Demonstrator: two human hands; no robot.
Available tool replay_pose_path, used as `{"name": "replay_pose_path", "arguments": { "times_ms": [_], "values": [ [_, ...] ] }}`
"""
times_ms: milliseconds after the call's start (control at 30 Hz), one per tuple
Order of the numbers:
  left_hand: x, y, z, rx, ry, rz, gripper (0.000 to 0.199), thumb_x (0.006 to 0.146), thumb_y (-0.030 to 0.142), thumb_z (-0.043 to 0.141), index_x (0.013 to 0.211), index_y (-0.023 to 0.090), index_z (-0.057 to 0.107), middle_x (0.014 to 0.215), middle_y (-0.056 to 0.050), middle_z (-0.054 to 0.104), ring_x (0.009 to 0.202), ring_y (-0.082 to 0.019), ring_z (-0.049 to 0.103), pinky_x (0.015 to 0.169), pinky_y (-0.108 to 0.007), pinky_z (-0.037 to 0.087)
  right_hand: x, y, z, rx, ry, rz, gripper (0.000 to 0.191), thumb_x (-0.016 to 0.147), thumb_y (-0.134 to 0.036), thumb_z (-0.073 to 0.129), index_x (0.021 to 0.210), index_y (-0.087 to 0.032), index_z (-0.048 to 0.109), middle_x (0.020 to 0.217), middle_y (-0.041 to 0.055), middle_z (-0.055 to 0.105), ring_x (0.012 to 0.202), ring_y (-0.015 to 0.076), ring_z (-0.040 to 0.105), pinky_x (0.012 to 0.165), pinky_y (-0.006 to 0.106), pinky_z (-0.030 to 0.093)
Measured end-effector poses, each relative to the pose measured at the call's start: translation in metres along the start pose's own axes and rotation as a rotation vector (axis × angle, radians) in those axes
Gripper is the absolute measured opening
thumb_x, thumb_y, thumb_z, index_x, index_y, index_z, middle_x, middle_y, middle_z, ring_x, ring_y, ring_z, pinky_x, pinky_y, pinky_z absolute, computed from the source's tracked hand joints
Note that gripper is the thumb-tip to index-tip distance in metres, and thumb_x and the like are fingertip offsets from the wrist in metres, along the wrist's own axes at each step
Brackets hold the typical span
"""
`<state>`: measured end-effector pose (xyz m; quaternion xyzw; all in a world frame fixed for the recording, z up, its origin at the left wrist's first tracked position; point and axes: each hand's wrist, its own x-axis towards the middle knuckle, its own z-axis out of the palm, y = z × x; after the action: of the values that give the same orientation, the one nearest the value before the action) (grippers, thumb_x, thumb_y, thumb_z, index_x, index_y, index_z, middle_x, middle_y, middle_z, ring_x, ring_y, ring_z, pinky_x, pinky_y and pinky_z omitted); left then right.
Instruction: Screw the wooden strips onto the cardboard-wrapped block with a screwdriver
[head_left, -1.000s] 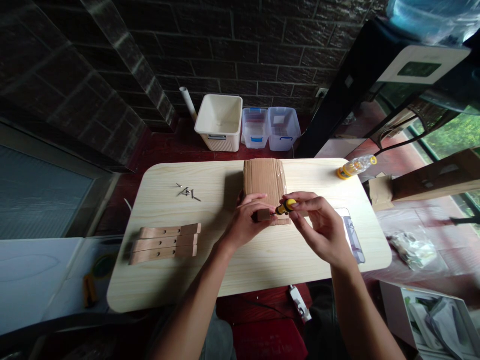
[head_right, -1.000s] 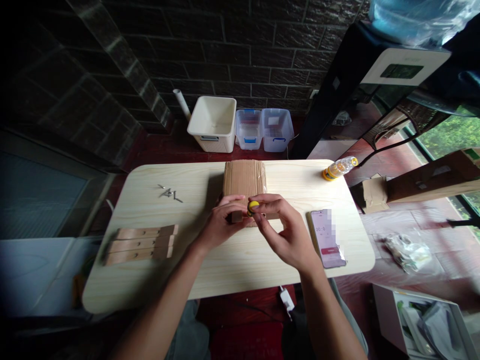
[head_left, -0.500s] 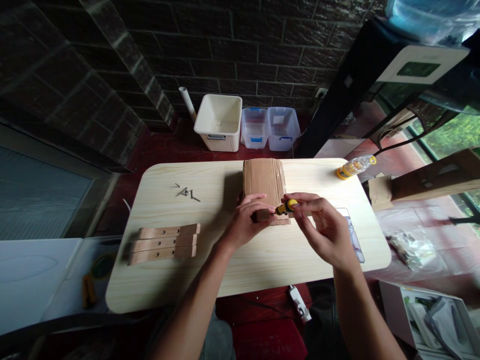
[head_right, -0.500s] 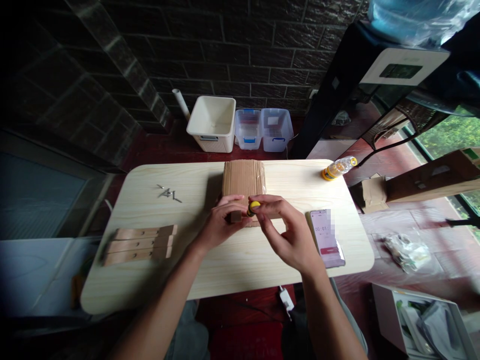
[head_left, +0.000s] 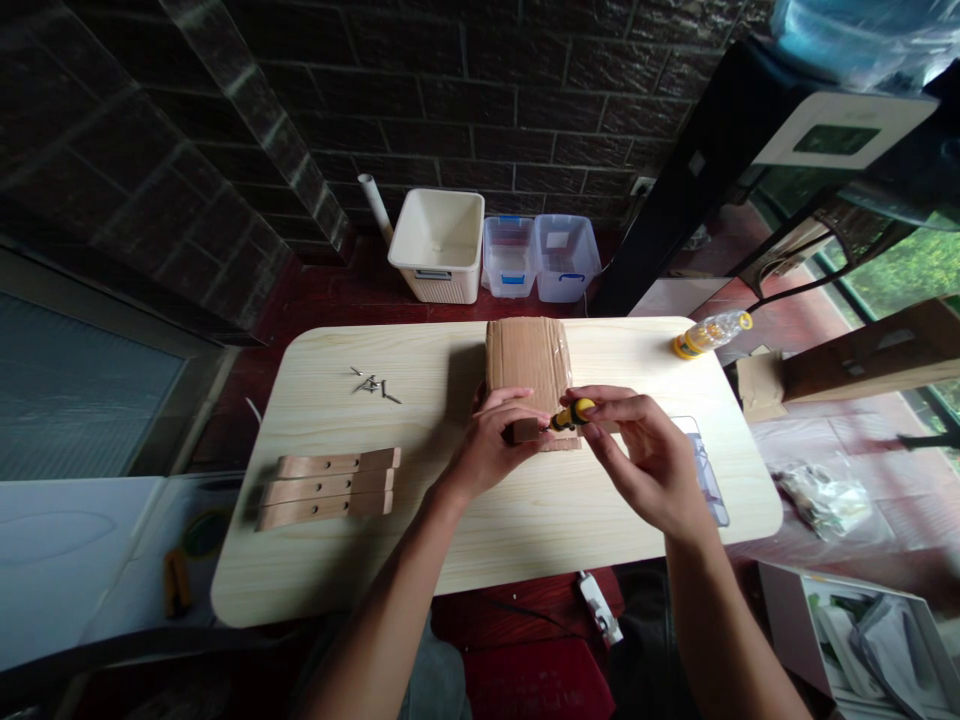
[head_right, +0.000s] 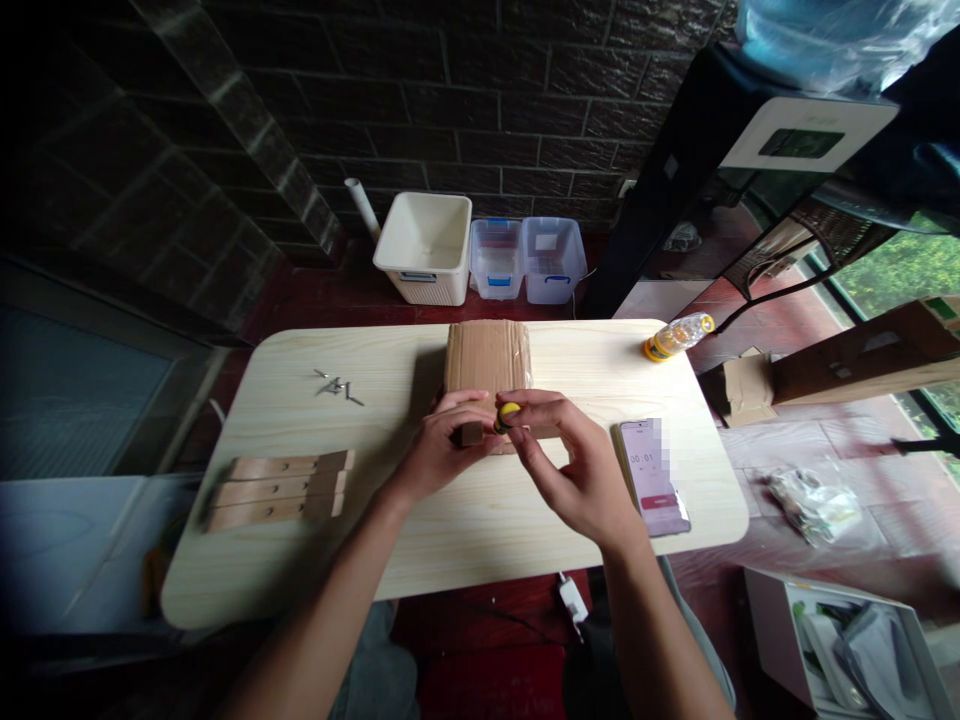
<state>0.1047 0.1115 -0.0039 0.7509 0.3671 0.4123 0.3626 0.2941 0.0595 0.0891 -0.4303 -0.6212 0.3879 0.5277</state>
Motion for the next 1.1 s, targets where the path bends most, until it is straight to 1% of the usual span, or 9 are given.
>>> {"name": "replay_pose_path", "arguments": {
  "times_ms": [167,400,633,800,967,1100],
  "values": [
    [0.0002,0.0012,-0.0005,0.002,-0.004,-0.019,0.017,0.082,0.031,0.076,0.097,0.025,0.072,0.101,-0.004,0.075,0.127,-0.026,0.055,0.105,-0.045,0.048,0.0004,0.0021,0.0016,-0.015,0.009,-0.019,0.012,0.092,-0.025,0.066,0.103,-0.027,0.065,0.117,0.0076,0.066,0.116,0.025,0.063,0.098,0.047,0.054],
    [0.0003,0.0019,-0.0015,-0.015,-0.017,-0.017,0.017,0.082,0.032,0.076,0.095,0.024,0.072,0.103,-0.005,0.075,0.129,-0.026,0.053,0.105,-0.045,0.048,-0.0001,0.0012,0.0025,-0.01,-0.011,-0.008,0.015,0.093,-0.027,0.064,0.108,-0.027,0.063,0.127,0.0086,0.064,0.119,0.0253,0.061,0.099,0.048,0.053],
    [0.0002,0.0031,-0.0019,-0.005,-0.014,-0.018,0.018,0.083,0.03,0.075,0.099,0.024,0.071,0.104,-0.006,0.074,0.129,-0.027,0.054,0.104,-0.046,0.049,0.0003,0.0032,0.0023,-0.03,-0.003,-0.019,0.018,0.092,-0.027,0.066,0.109,-0.029,0.064,0.121,0.0076,0.065,0.119,0.0254,0.061,0.101,0.049,0.052],
    [0.0003,0.0036,-0.0014,0.003,-0.012,-0.025,0.018,0.082,0.03,0.075,0.099,0.024,0.071,0.103,-0.005,0.075,0.129,-0.027,0.054,0.104,-0.047,0.049,-0.0003,0.0005,0.0028,-0.012,-0.004,0.003,0.017,0.091,-0.031,0.067,0.107,-0.028,0.063,0.127,0.0088,0.064,0.119,0.0264,0.062,0.101,0.051,0.052],
    [0.0006,0.0037,-0.0013,0.004,-0.007,-0.024,0.018,0.082,0.031,0.076,0.099,0.024,0.071,0.103,-0.005,0.075,0.128,-0.027,0.054,0.104,-0.046,0.049,0.0001,0.0015,0.0022,-0.023,0.007,0.001,0.014,0.093,-0.028,0.064,0.106,-0.028,0.064,0.123,0.008,0.066,0.117,0.0251,0.063,0.098,0.047,0.054],
    [0.0008,0.0037,-0.0019,0.007,-0.014,-0.023,0.018,0.083,0.032,0.075,0.098,0.024,0.071,0.103,-0.005,0.074,0.128,-0.027,0.054,0.104,-0.046,0.049,0.0005,0.001,0.0013,-0.033,0.006,-0.009,0.014,0.092,-0.026,0.065,0.106,-0.027,0.065,0.122,0.0079,0.066,0.116,0.025,0.063,0.099,0.048,0.053]
  ]
}}
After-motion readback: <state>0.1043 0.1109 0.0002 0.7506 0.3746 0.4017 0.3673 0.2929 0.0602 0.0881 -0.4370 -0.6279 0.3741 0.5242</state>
